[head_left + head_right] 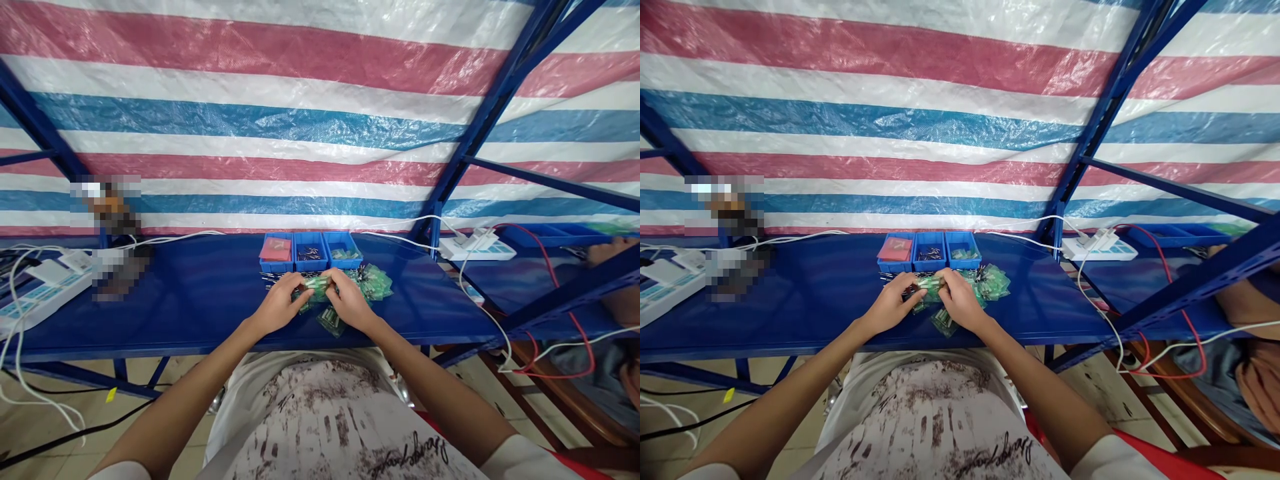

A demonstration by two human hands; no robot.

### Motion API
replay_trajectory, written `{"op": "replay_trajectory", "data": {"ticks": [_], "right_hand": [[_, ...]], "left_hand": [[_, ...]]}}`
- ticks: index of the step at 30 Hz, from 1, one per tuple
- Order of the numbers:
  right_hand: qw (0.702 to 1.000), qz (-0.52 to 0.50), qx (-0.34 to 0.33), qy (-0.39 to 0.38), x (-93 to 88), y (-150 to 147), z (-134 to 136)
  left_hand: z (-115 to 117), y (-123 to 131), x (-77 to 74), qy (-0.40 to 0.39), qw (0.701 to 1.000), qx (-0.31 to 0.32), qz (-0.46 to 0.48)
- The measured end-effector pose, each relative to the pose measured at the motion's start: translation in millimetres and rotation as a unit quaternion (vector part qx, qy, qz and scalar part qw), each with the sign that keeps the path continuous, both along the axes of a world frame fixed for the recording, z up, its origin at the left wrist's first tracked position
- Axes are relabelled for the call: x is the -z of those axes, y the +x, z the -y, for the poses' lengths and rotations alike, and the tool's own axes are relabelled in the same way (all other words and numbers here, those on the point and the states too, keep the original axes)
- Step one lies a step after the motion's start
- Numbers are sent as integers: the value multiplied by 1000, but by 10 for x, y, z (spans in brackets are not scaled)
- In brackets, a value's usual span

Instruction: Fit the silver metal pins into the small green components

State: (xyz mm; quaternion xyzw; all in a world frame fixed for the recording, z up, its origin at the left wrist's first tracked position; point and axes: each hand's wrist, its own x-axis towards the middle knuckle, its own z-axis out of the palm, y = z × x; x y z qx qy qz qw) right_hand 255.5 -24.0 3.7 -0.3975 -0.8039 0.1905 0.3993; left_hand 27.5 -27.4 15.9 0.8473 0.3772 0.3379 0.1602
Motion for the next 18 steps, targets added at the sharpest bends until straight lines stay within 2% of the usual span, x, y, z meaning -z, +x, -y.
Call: {"op": "replay_trajectory", "data": {"ticks": [3,18], "right_hand": [[1000,-24,-9,-3,-20,10,15],[1000,-16,-7,-1,-3,4,19]], "left_hand": [[-1,-5,1,7,1000,-10,0],[-5,2,4,21,1000,-4,3]]}}
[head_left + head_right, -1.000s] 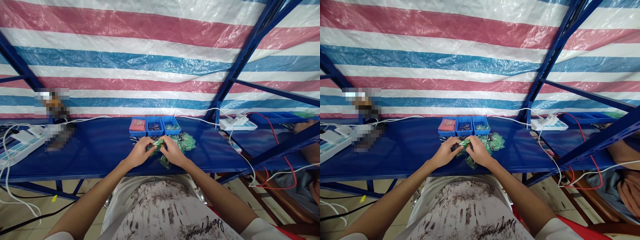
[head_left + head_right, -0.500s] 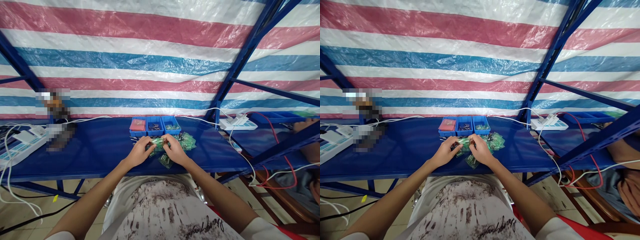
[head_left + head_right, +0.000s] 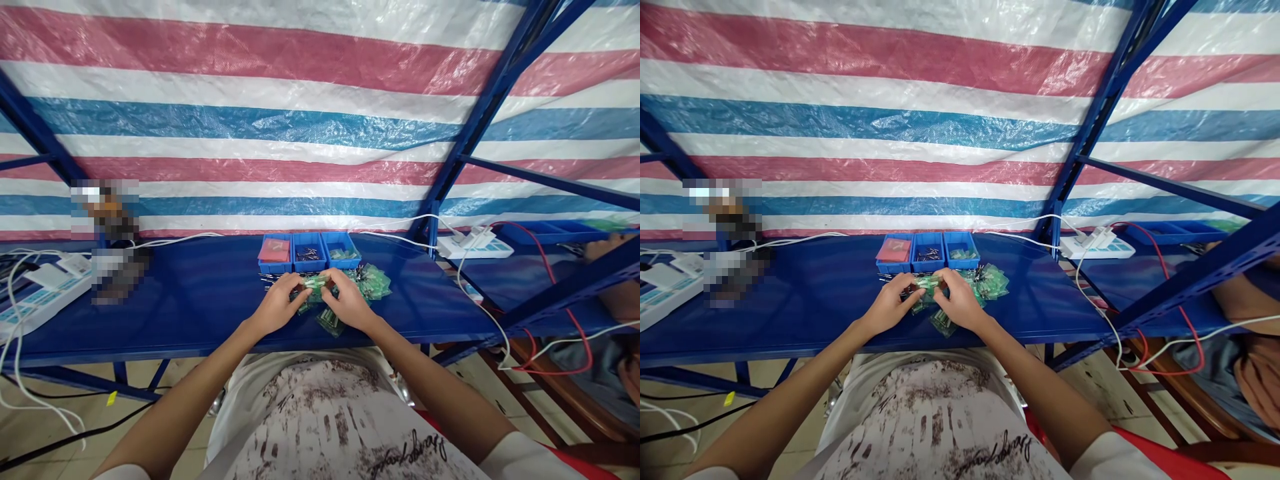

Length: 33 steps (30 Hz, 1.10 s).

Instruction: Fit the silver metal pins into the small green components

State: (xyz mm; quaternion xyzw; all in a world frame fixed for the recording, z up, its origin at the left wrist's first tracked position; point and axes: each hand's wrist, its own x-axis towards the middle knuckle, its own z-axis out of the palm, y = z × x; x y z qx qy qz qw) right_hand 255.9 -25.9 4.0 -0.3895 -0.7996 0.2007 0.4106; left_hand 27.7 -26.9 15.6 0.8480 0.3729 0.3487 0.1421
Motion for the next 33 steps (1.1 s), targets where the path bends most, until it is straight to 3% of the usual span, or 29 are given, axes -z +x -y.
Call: {"op": "replay_trajectory", "data": {"ticks": [11,28,33], "right_hand": [[1000,14,5,0,-27,-10,4],[999,32,34,27,36,-12,-54],[1000,22,20,1,28,-1,-33]], "left_hand": [[13,-4,-20,-9,1000,9,2],[-10,-9,18,57,998,4,-21],[-3,-9,19,64,998,-7,-22]]}}
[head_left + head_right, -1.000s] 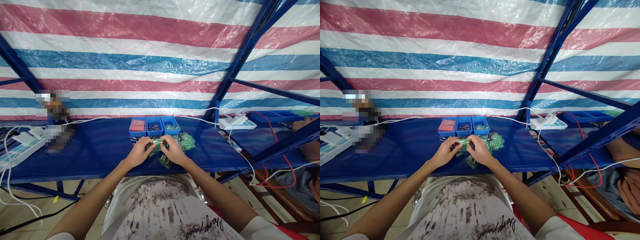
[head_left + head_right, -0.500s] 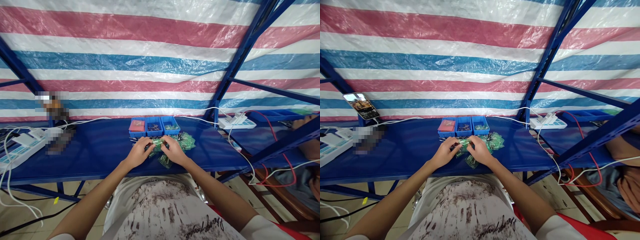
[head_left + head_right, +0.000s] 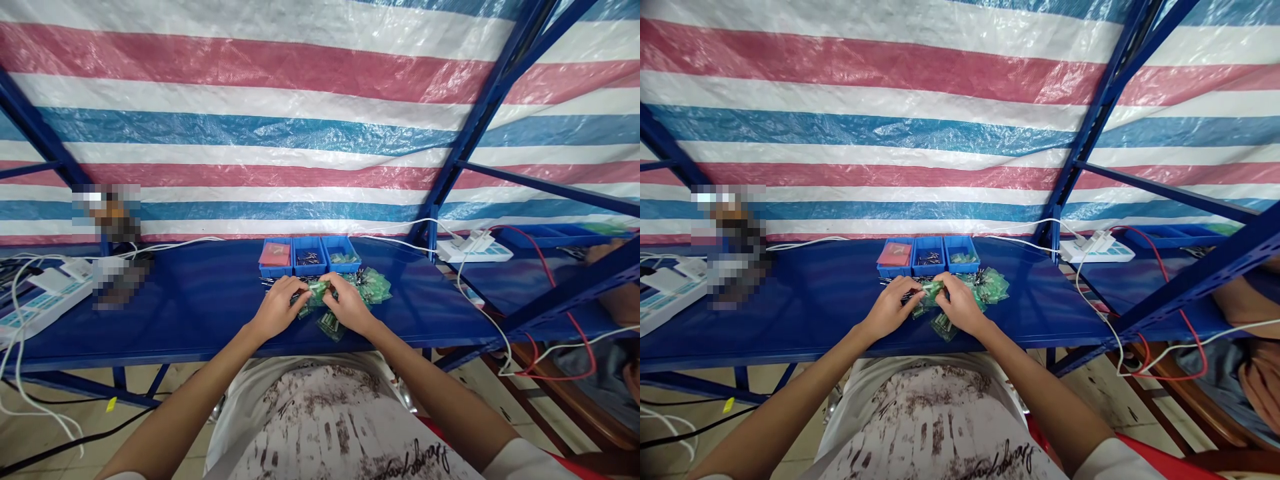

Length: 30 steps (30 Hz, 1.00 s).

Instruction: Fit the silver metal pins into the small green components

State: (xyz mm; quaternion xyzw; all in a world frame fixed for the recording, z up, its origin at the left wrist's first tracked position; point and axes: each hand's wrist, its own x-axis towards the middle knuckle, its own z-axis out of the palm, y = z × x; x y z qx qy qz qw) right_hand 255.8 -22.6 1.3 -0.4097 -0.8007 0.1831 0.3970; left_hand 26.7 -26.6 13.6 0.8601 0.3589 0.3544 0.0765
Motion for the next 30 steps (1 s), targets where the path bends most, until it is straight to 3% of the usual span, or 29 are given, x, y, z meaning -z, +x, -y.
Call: {"op": "replay_trajectory", "data": {"ticks": [5,19,30], "right_hand": [[999,-19,0,-33,-36,-2,39],[996,-85,-31,-19,-38,-10,21],[998,-12,-22,54,6,6,-4]], "left_hand": [[5,11,-7,16,1000,-24,4],[-18,-10,29,62,993,-96,-15],[-22,-7,38,66,993,-97,-2]]}}
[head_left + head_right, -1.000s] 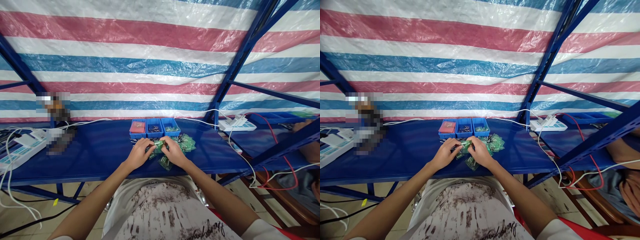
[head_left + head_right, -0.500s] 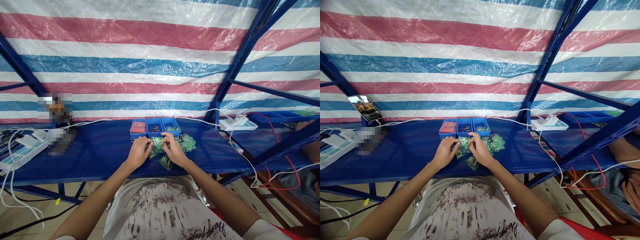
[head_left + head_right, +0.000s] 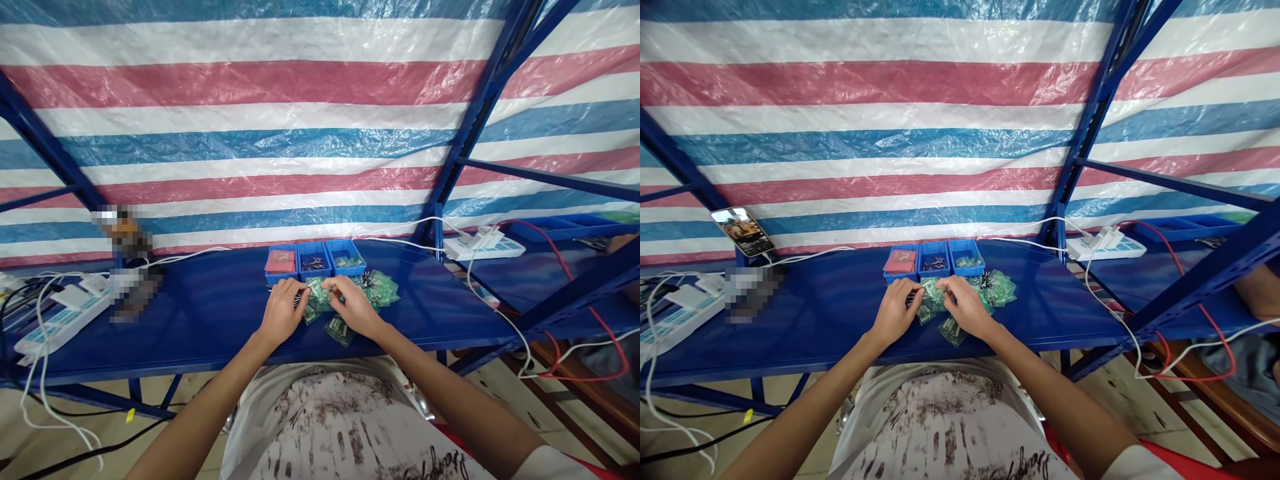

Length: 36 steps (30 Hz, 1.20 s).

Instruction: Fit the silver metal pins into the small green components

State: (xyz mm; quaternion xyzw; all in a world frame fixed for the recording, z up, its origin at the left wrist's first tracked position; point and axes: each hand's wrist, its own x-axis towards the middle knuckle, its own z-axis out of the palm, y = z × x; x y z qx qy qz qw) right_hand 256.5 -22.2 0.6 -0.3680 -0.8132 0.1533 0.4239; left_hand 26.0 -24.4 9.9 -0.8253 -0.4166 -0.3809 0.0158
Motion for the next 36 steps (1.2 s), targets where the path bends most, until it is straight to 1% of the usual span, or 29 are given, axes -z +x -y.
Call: {"op": "replay_trajectory", "data": {"ticks": [3,8,11,15,18,24,27,30,36], "right_hand": [[1000,-4,13,12,8,0,-9],[999,-11,32,7,-14,6,-19],[998,-12,52,26,-46,10,-20],[997,-16,58,45,-71,0,-13],[997,-11,54,47,-73,-16,0],[998,11,37,43,-86,-37,20],[999,9,31,39,-93,-39,21],[999,-23,35,16,-87,-37,23],[992,-95,-1,-88,-80,-25,28]], "left_hand": [[2,1,-5,4,1000,25,18],[7,-3,-6,0,998,60,24],[24,1,-19,-4,997,74,15],[53,11,-42,-7,996,90,17],[60,11,-42,-6,995,90,31],[50,3,-23,-3,997,69,35],[52,4,-27,6,997,73,31],[58,4,-34,9,996,88,25],[57,-5,-19,2,995,104,5]]}}
